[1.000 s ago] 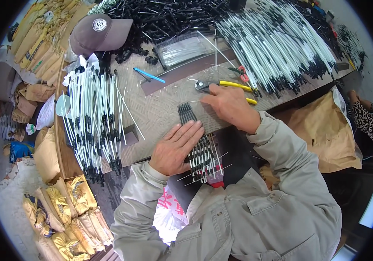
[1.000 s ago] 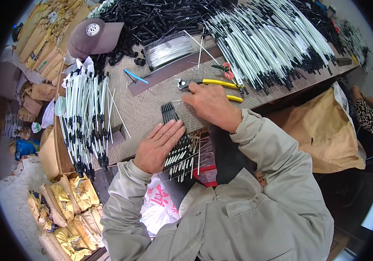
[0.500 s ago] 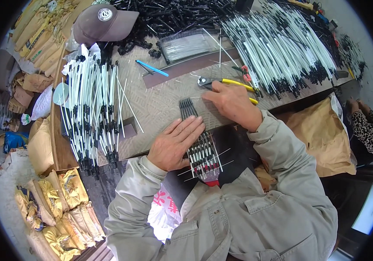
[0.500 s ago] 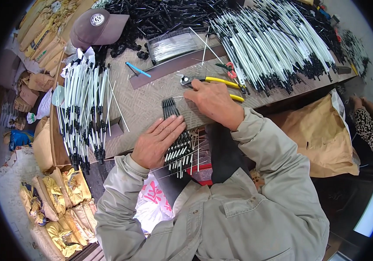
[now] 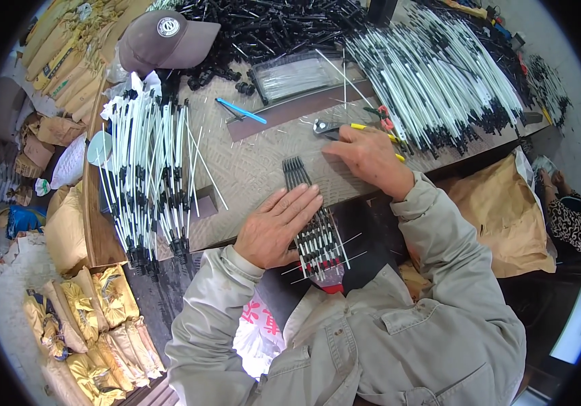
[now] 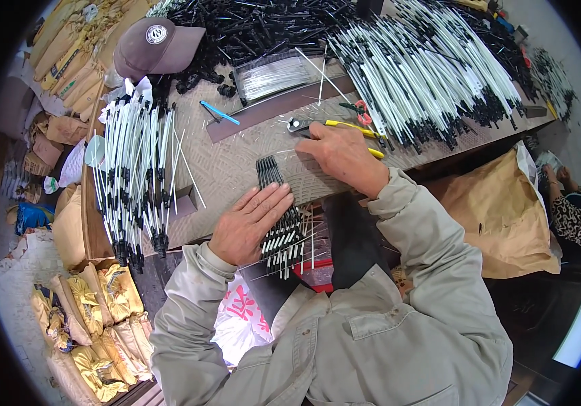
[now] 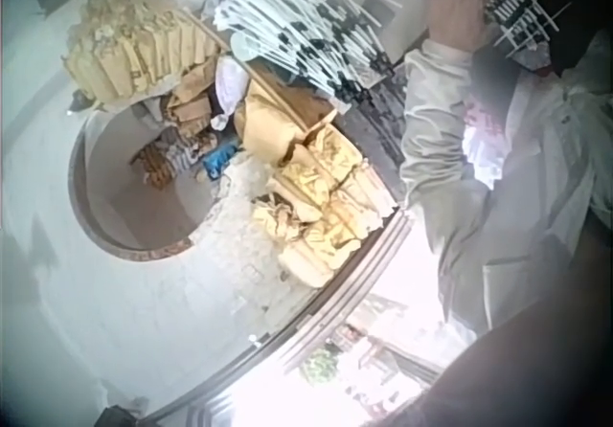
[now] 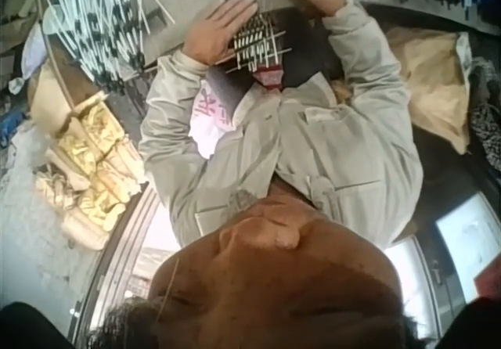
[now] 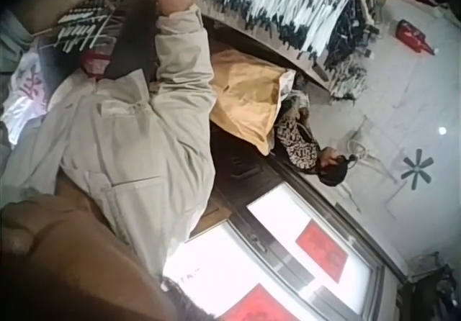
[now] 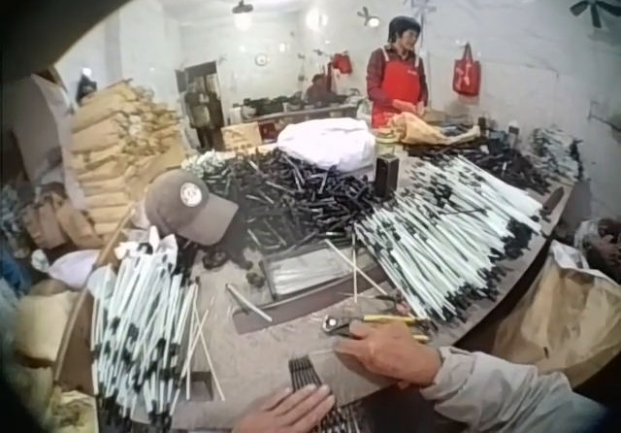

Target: The recorder is assembling bundles of wires and crimping components onto them at a manufacturing workstation.

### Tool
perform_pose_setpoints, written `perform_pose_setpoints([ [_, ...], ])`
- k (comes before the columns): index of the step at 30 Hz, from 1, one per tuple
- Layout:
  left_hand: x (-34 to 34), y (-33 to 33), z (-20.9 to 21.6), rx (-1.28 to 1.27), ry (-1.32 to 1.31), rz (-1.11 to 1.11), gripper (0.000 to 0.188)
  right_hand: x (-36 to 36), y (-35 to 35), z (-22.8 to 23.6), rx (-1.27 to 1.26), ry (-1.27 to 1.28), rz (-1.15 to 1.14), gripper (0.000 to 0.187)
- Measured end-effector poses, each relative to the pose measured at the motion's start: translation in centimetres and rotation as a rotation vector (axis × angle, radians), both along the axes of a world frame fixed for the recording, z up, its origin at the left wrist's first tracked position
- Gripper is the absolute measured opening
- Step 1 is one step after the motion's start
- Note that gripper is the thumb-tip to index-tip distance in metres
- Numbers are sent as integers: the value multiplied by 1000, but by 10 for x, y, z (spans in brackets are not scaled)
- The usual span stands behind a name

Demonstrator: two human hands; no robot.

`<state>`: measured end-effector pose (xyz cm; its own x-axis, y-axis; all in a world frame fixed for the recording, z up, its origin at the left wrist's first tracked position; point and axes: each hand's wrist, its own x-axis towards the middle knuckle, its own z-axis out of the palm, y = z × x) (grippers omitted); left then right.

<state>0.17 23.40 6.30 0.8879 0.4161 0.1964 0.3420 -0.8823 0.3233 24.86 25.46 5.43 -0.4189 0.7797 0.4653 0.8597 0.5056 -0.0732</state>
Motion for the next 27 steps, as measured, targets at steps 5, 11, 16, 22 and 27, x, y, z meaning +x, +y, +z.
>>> perform_pose_setpoints([
  [5, -1, 0, 0, -3, -1, -2, 68, -6, -2, 3, -28, -34, 6, 15],
  [11, -1, 0, -1, -26, 0, -1, 71, -7, 1, 1, -17, -43, 21, 16],
  [16, -2, 1, -3, -40, 12, -7, 80, -11, 8, -1, -7, -53, 44, 17],
  [22, -5, 1, -4, -51, 8, -12, 88, -18, 14, -4, -17, -2, 106, 14],
  [27, -7, 1, -7, -19, 2, -23, 89, -36, 13, 3, -145, 4, 99, 14],
])
